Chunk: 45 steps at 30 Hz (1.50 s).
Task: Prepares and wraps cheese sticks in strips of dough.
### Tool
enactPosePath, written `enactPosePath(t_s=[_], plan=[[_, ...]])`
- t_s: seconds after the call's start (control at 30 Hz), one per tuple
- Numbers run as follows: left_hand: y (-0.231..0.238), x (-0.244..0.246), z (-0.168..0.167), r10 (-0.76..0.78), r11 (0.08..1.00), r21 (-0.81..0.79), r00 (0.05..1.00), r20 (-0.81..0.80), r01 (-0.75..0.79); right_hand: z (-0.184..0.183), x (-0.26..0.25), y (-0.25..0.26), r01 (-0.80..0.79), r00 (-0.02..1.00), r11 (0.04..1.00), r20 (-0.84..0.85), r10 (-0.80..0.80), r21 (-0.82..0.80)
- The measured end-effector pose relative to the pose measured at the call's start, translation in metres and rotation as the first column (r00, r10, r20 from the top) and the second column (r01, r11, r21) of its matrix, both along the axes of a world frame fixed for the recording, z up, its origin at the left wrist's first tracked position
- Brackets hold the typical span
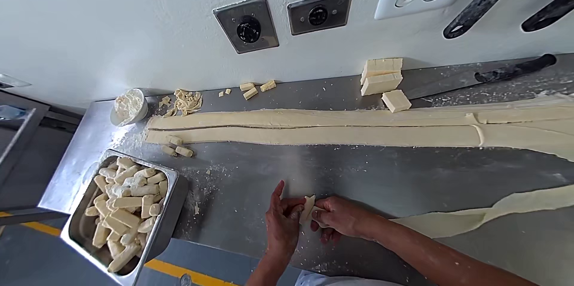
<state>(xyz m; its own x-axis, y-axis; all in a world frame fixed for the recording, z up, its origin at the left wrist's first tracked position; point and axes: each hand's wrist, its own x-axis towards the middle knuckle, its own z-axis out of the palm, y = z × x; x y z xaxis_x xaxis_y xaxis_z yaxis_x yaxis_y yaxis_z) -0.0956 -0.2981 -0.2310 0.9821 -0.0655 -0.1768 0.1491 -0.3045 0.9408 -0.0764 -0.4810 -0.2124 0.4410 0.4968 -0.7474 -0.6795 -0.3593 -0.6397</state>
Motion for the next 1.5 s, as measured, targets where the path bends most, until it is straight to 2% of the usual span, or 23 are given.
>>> enactPosePath(t_s=[0.1, 0.2, 0.27, 0.37, 0.4, 0.47, 0.53, 0.6, 0.7, 0.77, 0.87, 0.93, 1.03, 1.1, 1.17, 1.27, 1.33, 1.37, 1.43, 1.47, 1.5], plan=[[0.008, 0.017, 0.016, -0.023, 0.975, -0.221, 0.967, -0.255, -0.035, 0.007, 0.005, -0.005, -0.124, 0.966, 0.988, 0.215, 0.142, -0.097], [0.017, 0.030, 0.028, -0.240, 0.926, -0.369, 0.884, -0.401, 0.084, 0.022, 0.016, -0.007, -0.235, 0.880, 0.951, 0.372, 0.297, -0.203], [0.018, 0.031, 0.033, -0.324, 0.907, -0.390, 0.855, -0.406, 0.159, 0.036, 0.025, -0.003, -0.325, 0.826, 0.902, 0.380, 0.417, -0.284], [0.025, 0.031, 0.032, -0.327, 0.934, -0.266, 0.867, -0.376, 0.237, 0.042, 0.041, 0.002, -0.457, 0.776, 0.836, 0.324, 0.541, -0.303], [0.031, 0.031, 0.031, -0.292, 0.949, -0.223, 0.884, -0.364, 0.222, 0.038, 0.047, 0.002, -0.448, 0.793, 0.853, 0.321, 0.517, -0.267], [0.046, 0.034, 0.031, -0.152, 0.967, -0.248, 0.913, -0.378, 0.058, 0.028, 0.061, 0.003, -0.375, 0.854, 0.909, 0.314, 0.415, -0.184], [0.060, 0.037, 0.035, -0.008, 0.934, -0.326, 0.906, -0.423, -0.144, 0.021, 0.075, 0.010, -0.312, 0.901, 0.943, 0.280, 0.331, -0.112], [0.068, 0.037, 0.039, 0.084, 0.886, -0.371, 0.882, -0.464, -0.279, 0.022, 0.088, 0.019, -0.354, 0.888, 0.927, 0.267, 0.375, -0.124], [0.078, 0.035, 0.040, 0.126, 0.881, -0.359, 0.883, -0.451, -0.309, 0.022, 0.102, 0.030, -0.449, 0.777, 0.841, 0.333, 0.534, -0.300], [0.083, 0.035, 0.040, 0.151, 0.887, -0.332, 0.880, -0.450, -0.322, 0.025, 0.108, 0.032, -0.448, 0.665, 0.756, 0.387, 0.639, -0.478], [0.080, 0.033, 0.045, 0.121, 0.842, -0.395, 0.842, -0.526, -0.368, 0.036, 0.105, 0.041, -0.426, 0.504, 0.662, 0.446, 0.740, -0.617], [0.071, 0.029, 0.045, 0.079, 0.805, -0.456, 0.831, -0.551, -0.379, 0.044, 0.095, 0.050, -0.346, 0.455, 0.703, 0.545, 0.705, -0.621], [0.054, 0.019, 0.045, 0.044, 0.764, -0.533, 0.853, -0.519, -0.364, 0.047, 0.061, 0.063, -0.378, 0.417, 0.844, 0.744, 0.522, -0.381], [0.045, 0.008, 0.045, 0.017, 0.719, -0.596, 0.866, -0.500, -0.359, 0.034, 0.030, 0.068, -0.370, 0.314, 0.884, 0.857, 0.408, -0.285], [0.041, -0.001, 0.042, -0.021, 0.667, -0.647, 0.859, -0.512, -0.370, 0.014, 0.008, 0.070, -0.236, 0.178, 0.952, 0.954, 0.242, -0.197], [0.030, -0.004, 0.046, 0.029, 0.634, -0.597, 0.786, -0.617, -0.492, 0.005, -0.011, 0.071, -0.158, 0.142, 0.982, 0.982, 0.128, -0.105], [0.026, -0.004, 0.050, 0.141, 0.689, -0.498, 0.771, -0.621, -0.527, 0.008, -0.017, 0.066, -0.162, 0.155, 0.979, 0.976, 0.151, -0.126], [0.030, -0.002, 0.051, 0.210, 0.734, -0.446, 0.796, -0.568, -0.512, 0.009, -0.013, 0.058, -0.129, 0.160, 0.978, 0.969, 0.186, -0.166], [0.063, 0.011, 0.058, 0.315, 0.854, -0.300, 0.882, -0.351, -0.424, 0.009, 0.004, 0.023, 0.023, 0.168, 0.961, 0.948, 0.269, -0.277], [0.085, 0.021, 0.067, 0.387, 0.903, -0.118, 0.902, -0.191, -0.413, 0.005, 0.013, -0.002, 0.118, 0.176, 0.935, 0.933, 0.313, -0.336], [0.110, 0.031, 0.080, 0.430, 0.898, 0.116, 0.903, -0.015, -0.425, 0.000, 0.021, -0.027, 0.193, 0.187, 0.900, 0.915, 0.356, -0.390]])
